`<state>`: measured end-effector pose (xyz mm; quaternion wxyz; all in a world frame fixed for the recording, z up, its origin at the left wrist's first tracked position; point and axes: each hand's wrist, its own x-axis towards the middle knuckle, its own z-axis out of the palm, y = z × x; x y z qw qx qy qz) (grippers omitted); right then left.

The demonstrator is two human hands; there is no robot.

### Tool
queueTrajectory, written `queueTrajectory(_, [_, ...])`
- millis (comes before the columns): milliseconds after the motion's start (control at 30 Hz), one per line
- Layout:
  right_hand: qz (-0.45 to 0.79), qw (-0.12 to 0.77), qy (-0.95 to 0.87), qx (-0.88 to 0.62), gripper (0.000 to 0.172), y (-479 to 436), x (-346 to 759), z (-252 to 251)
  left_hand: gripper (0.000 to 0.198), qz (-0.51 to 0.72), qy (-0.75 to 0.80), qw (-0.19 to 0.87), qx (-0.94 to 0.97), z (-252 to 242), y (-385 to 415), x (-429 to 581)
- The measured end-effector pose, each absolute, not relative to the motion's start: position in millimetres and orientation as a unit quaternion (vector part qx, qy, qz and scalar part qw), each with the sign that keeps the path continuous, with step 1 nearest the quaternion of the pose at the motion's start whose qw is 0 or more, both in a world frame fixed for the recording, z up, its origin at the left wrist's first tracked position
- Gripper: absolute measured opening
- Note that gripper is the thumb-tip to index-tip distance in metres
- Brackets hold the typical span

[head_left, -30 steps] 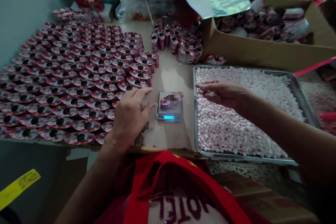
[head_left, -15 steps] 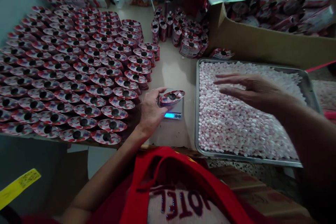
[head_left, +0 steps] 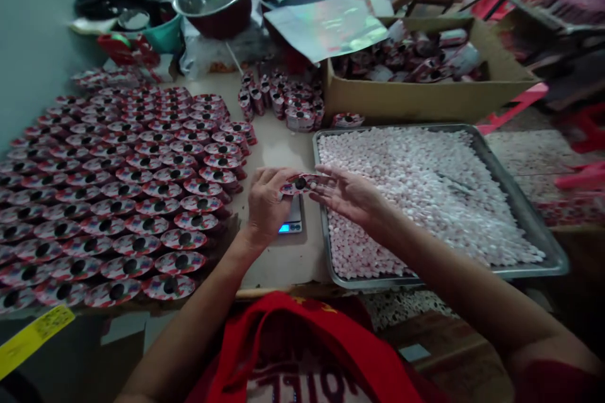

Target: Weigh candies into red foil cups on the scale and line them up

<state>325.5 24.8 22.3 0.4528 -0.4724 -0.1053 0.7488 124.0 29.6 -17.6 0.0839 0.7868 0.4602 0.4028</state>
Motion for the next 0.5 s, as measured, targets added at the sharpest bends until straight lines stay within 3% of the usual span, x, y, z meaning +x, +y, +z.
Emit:
queueTrajectory(200, [0.756, 0.508, -0.007, -0.412, 0.04, 25, 331, 32, 0.038, 0.39, 0.387, 0.01, 0.836, -1, 52, 150])
queueTrajectory(367, [0.758, 0.498, -0.035, -0.419, 0.027, 28, 345, 32, 0.026, 0.417, 0.467, 0.114, 0.771, -11, 62, 161])
queueTrajectory(500, [0.742, 0.5, -0.116, -0.432, 0.016, 28, 366, 39, 0.035, 0.436, 0.504, 0.236, 0.707, -18, 61, 157])
